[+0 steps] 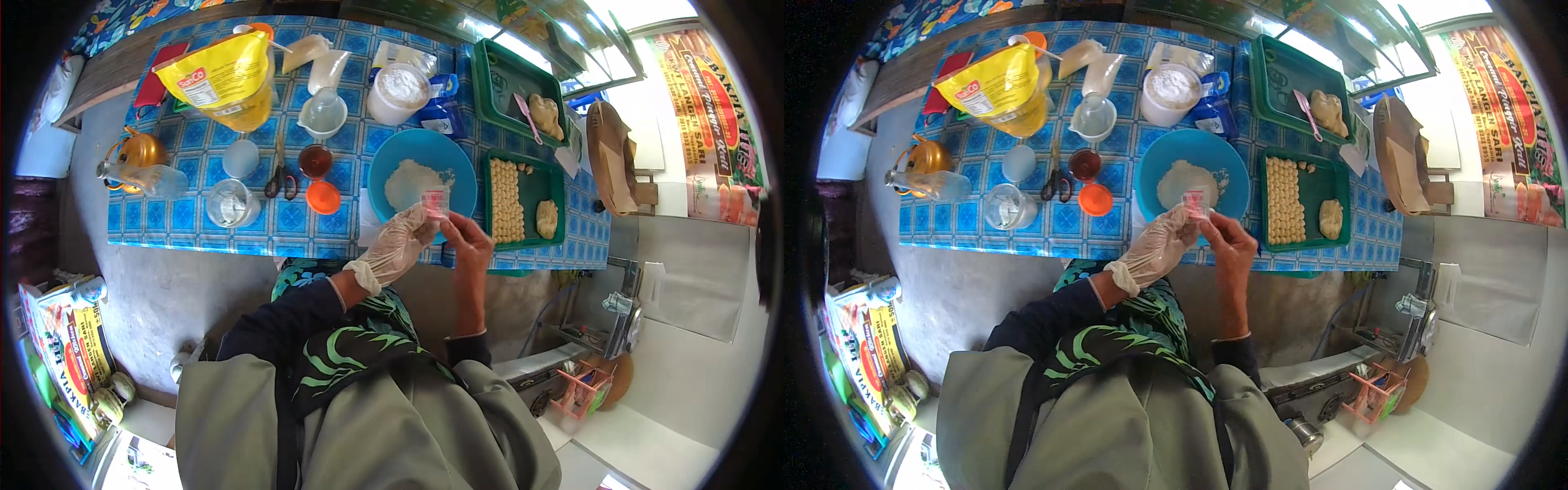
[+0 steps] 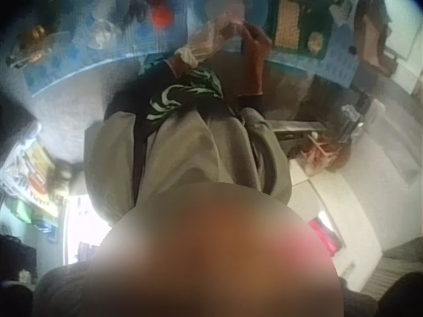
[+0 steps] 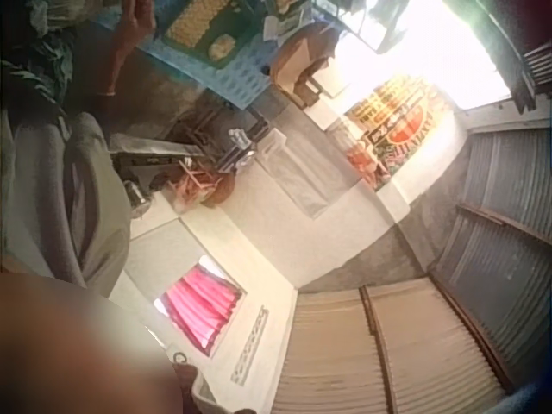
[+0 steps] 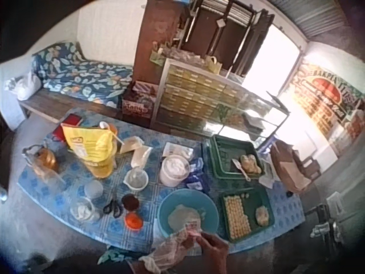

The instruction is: The person pours flour from a blue bag and cooking oil from a yellow pouch into a blue bowl, then mixes the ingredients using a pink spatula and their gloved hands.

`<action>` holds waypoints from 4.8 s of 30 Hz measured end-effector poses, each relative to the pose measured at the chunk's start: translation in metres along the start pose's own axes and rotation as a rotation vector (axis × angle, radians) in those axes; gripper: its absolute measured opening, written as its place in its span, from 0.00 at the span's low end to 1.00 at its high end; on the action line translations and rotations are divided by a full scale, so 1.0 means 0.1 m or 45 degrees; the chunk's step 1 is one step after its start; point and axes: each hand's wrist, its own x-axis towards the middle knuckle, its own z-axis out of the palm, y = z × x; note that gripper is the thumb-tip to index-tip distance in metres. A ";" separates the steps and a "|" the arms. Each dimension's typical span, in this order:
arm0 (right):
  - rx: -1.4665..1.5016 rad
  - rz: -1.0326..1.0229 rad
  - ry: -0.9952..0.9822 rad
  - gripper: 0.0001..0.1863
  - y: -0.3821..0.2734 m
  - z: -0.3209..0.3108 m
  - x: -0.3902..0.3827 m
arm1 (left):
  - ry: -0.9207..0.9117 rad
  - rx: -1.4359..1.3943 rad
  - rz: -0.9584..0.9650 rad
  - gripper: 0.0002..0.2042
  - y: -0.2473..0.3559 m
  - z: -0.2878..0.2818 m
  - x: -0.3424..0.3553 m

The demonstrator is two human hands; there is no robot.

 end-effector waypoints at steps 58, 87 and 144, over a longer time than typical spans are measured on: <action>0.478 0.065 -0.164 0.02 0.70 -0.26 0.76 | 0.229 0.405 0.531 0.19 -0.52 0.21 0.37; -0.208 -0.405 0.797 0.06 0.60 0.58 0.39 | -0.073 0.755 0.204 0.11 0.54 -0.50 -0.60; -0.894 -0.870 -0.052 0.10 0.24 3.44 -0.58 | 0.595 2.115 0.517 0.16 3.31 -0.71 -1.90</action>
